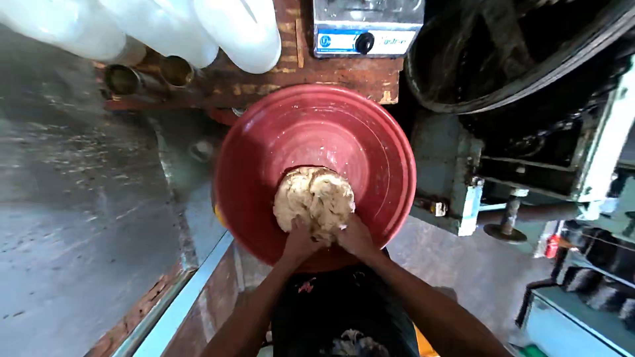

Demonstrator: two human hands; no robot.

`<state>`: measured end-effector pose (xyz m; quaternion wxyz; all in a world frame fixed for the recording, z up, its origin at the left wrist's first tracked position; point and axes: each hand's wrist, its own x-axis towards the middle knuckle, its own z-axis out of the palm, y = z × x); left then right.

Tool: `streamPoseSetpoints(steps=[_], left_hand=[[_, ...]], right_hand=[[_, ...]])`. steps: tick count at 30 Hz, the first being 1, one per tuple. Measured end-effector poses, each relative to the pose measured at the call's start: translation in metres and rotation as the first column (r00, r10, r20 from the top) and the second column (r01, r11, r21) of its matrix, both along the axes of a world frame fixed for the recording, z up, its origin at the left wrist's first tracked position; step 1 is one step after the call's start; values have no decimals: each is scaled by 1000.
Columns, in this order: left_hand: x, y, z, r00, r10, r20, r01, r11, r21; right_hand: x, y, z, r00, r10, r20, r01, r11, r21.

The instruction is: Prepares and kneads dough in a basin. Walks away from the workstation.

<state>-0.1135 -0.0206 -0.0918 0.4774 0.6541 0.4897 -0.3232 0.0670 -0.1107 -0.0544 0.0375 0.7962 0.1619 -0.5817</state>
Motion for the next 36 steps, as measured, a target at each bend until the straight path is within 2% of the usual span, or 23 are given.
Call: streamPoseSetpoints(steps=[1, 3, 6, 9, 13, 16, 18, 19, 20, 22, 23, 25, 28, 31, 33, 36], left_hand=[[8, -3, -3, 1000, -24, -11, 24, 999, 23], [25, -3, -10, 997, -31, -77, 36, 997, 62], [52, 8, -37, 974, -71, -215, 91, 992, 83], [82, 22, -71, 945, -163, -282, 180, 983, 36], [91, 36, -73, 934, -238, -267, 242, 970, -17], [75, 39, -61, 961, -244, -133, 242, 970, -30], [56, 40, -45, 989, -149, -18, 147, 986, -82], [45, 38, -31, 995, -102, 4, 102, 991, -85], [37, 33, -12, 994, -107, 1, 107, 993, -54], [38, 19, 15, 979, -200, -44, 202, 978, 50], [41, 7, 18, 970, -238, -56, 242, 968, 75], [48, -17, 3, 957, -283, -71, 286, 957, 49], [64, -39, -52, 920, -361, -153, 362, 932, -22], [78, -35, -88, 898, -369, -241, 365, 929, -64], [82, -35, -89, 888, -389, -245, 381, 921, -82], [83, -35, -53, 908, -394, -146, 371, 915, -160]], right_hand=[[-17, 15, 10, 991, 133, 27, -132, 991, -36], [-39, 43, 4, 941, 337, 29, -333, 938, -97], [-37, 72, -40, 859, 510, -54, -513, 853, -98], [-18, 90, -89, 804, 582, -119, -594, 794, -127], [-12, 98, -103, 787, 601, -143, -618, 767, -176], [5, 95, -88, 805, 568, -172, -588, 804, -93], [33, 76, -81, 887, 365, -281, -385, 923, -16], [46, 59, -74, 905, 253, -343, -259, 966, 29], [57, 37, -66, 906, 208, -368, -187, 978, 92], [71, -7, -49, 942, 244, -232, -207, 963, 174], [66, -23, -43, 950, 273, -152, -252, 957, 143], [29, -32, -43, 938, 331, -104, -322, 942, 95], [-35, -12, -84, 895, 443, -60, -444, 896, -17], [-35, 8, -119, 862, 500, -78, -506, 855, -113], [-13, 7, -125, 840, 513, -176, -527, 849, -38], [24, -17, -137, 782, 411, -469, -409, 906, 110]])
